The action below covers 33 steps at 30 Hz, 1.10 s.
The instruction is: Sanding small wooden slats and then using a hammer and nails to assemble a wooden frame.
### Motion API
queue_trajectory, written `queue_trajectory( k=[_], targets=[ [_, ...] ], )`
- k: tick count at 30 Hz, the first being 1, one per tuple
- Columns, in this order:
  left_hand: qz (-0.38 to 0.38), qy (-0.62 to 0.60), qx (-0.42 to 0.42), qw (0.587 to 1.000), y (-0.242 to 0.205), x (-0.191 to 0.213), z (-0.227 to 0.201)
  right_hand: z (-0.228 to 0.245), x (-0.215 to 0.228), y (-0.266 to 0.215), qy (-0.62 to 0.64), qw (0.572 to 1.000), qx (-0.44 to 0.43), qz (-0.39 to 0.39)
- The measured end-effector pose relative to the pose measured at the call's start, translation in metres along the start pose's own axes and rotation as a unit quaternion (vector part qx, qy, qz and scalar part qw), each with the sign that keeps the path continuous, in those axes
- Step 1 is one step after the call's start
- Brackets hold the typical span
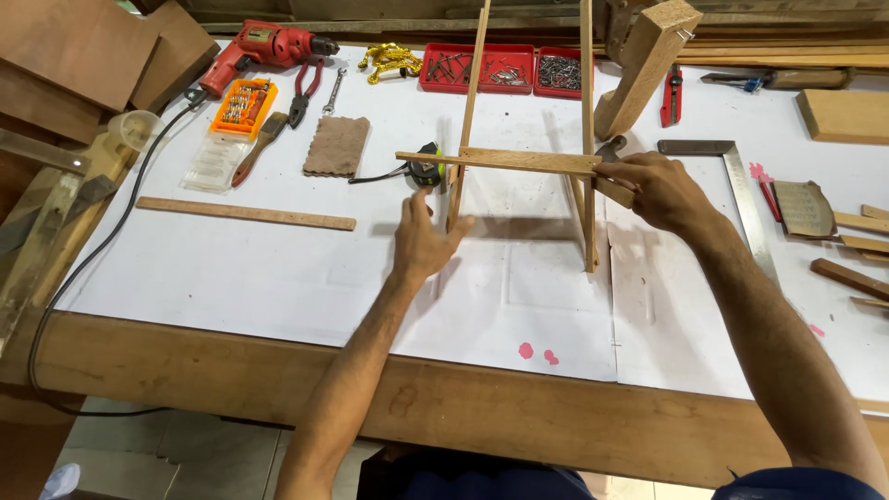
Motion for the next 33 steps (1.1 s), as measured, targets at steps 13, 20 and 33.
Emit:
queue_trajectory(
  k=[13, 20, 33],
  targets=[
    [0.046, 0.125, 0.047, 0.99, -0.012, -0.044, 0.021, 0.005, 0.0, 0.001, -0.054, 0.996, 0.051, -0.038],
    [0.069, 0.145, 0.053, 0.986, -0.015, -0.046, 0.015, 0.002, -0.008, 0.003, -0.118, 0.99, 0.055, -0.049],
    [0.075, 0.169, 0.035, 0.982, -0.018, -0.053, 0.02, -0.005, -0.011, -0.01, -0.115, 0.99, 0.072, -0.031]
  ],
)
Point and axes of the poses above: each hand's wrist, its own y-axis towards the middle knuckle, its own x-axis out of the back of the hand, z = x × y, the point moved 1 cm from there along y, towards the middle knuckle, and after that the axes turned 8 degrees about -y, right-handed, at the moved point
